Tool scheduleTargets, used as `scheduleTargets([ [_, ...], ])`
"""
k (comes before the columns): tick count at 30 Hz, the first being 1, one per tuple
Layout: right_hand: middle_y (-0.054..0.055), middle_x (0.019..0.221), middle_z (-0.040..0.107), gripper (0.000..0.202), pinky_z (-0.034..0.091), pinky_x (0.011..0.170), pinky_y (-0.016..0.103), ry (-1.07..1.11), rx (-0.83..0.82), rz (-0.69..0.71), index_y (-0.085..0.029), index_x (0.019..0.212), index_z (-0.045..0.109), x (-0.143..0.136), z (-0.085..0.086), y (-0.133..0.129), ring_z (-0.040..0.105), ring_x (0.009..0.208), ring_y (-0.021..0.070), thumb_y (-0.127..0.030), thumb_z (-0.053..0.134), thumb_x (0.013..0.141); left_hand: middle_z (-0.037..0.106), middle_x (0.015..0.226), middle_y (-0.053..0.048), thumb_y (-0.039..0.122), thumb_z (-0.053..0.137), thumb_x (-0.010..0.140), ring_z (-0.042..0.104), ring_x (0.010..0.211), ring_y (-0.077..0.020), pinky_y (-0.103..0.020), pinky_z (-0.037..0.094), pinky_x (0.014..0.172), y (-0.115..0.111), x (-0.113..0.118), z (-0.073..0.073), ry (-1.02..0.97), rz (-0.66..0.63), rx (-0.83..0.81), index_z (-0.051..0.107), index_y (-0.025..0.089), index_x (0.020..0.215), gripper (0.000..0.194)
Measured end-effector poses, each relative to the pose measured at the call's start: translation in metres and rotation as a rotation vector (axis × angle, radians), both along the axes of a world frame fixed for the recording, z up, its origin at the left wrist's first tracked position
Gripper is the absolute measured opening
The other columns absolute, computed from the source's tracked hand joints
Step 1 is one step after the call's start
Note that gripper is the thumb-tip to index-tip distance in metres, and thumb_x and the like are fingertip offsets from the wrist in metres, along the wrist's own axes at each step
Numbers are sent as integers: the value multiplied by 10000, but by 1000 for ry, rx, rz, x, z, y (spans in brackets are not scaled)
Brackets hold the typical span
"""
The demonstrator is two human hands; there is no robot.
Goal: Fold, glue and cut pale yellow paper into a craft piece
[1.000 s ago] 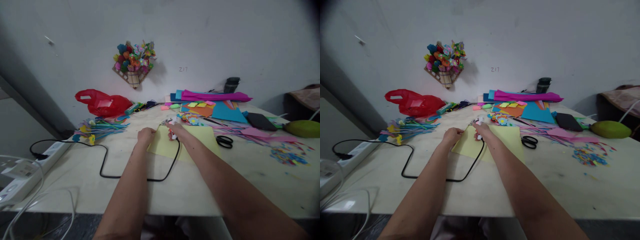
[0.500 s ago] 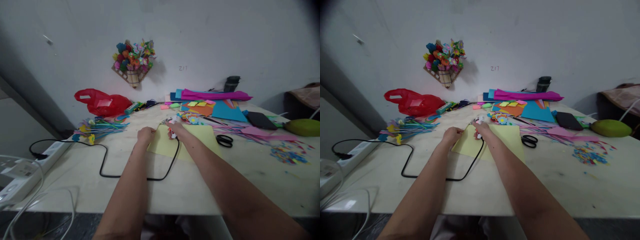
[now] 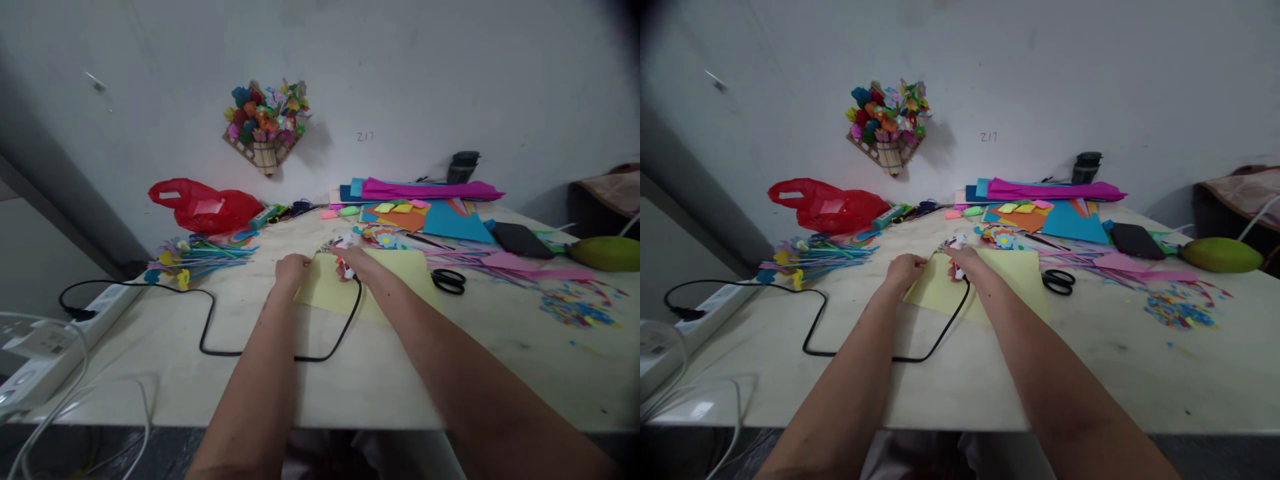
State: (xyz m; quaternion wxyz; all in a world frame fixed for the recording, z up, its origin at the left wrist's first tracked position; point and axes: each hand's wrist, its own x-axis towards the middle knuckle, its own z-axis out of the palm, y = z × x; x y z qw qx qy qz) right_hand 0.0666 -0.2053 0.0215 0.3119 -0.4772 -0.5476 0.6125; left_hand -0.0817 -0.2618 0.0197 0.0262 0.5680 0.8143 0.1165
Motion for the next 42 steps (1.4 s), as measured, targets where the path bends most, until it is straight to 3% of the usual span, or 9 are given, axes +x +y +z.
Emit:
scheduleTargets([
  [17, -52, 505, 445, 247, 458, 333, 255, -14, -13, 56, -136, 823, 479, -1, -2, 0, 454, 317, 86, -364, 573, 801, 685, 990, -39, 215, 462, 758, 595, 962, -208, -302, 396, 869, 4, -1, -9, 41, 16, 113, 670, 273, 1021, 340],
  [25, -54, 546, 444, 263, 478, 351, 281, -8, -20, 55, -139, 848, 481, -2, -4, 2, 459, 326, 84, -372, 587, 789, 682, 980, -31, 345, 562, 695, 593, 952, -211, -303, 414, 829, -5, -5, 8, -33, 97, 16, 681, 281, 924, 266],
  [29, -52, 551, 444, 263, 474, 351, 274, -2, -11, 51, -137, 841, 487, -3, -4, 2, 462, 326, 83, -378, 581, 793, 674, 991, -34, 292, 587, 664, 593, 942, -201, -277, 428, 777, -9, -7, 14, -62, 111, -68, 679, 270, 881, 236],
  [42, -31, 462, 472, 269, 460, 347, 251, -2, 4, 3, -115, 791, 490, -4, -1, -4, 459, 331, 93, -376, 548, 817, 685, 972, -34, 199, 584, 655, 607, 904, -192, -254, 450, 732, -6, -9, 13, -82, 106, -65, 701, 262, 865, 249],
])
